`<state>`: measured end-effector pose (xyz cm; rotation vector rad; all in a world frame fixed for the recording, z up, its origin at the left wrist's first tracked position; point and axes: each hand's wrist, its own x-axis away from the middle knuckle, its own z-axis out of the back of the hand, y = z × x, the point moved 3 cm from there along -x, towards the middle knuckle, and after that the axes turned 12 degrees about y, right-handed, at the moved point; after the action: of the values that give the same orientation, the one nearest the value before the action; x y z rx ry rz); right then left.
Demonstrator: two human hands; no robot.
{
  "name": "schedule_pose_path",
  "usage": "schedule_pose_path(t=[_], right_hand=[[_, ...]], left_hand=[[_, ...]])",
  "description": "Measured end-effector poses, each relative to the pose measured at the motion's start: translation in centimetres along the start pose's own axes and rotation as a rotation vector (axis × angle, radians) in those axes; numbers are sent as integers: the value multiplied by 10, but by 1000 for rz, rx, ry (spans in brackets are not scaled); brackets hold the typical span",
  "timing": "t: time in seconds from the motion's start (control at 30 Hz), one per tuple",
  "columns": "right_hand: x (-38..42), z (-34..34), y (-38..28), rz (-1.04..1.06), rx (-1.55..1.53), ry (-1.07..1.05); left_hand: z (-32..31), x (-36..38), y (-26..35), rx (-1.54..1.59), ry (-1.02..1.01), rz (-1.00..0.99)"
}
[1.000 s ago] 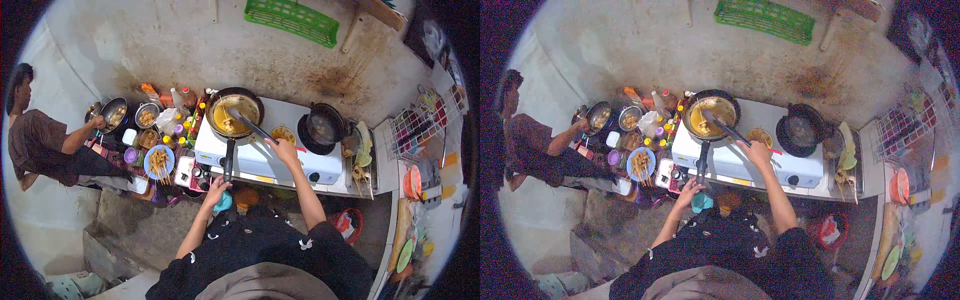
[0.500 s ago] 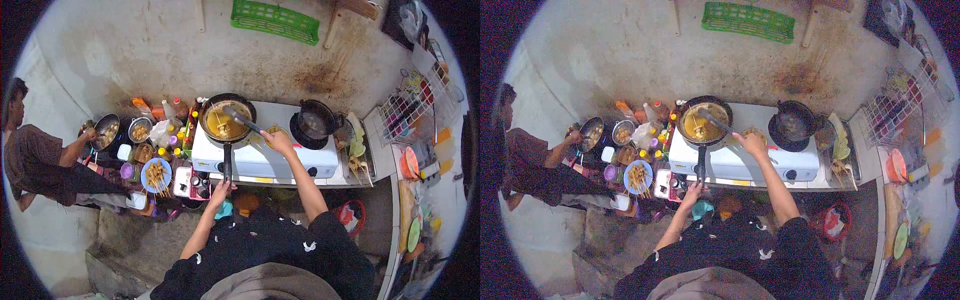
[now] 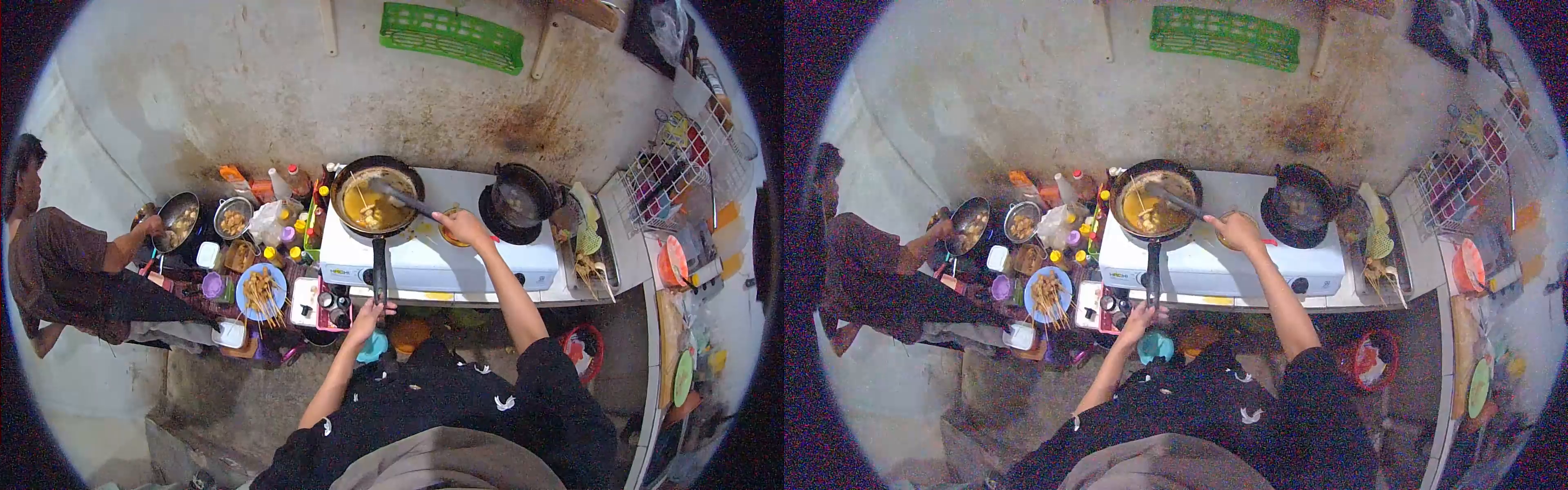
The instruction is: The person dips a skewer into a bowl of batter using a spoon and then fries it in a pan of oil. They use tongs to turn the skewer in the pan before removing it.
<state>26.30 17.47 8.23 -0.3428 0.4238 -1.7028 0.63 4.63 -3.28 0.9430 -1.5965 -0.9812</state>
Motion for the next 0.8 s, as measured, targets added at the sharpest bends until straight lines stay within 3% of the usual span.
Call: schedule_pose_path(t=[0.03,0.1,0.2,0.23,0.33,0.6,0.67,0.8], right_hand=[[-7,-8,9,2,0,-5],[-17,-26,22,201,-147,9],[-22,-34,28,77,-89,66],[-3,-7,1,-19,-47,17],[2,-7,-3,-20,-16,-31],[1,6,-2,24,-52,-70],[5,10,-2,-58,-161,-85],[16,33,-16,-47,62,-27]], left_hand=[[0,0,-1,7,-27,-37],[2,7,2,-43,-52,-62],[4,8,4,-18,-85,-30],[5,7,6,-60,-96,-22],[10,2,9,-92,-142,-38],[-1,-3,18,-67,-6,-28],[3,-4,7,-198,16,-60],[-7,6,21,-171,114,-58]])
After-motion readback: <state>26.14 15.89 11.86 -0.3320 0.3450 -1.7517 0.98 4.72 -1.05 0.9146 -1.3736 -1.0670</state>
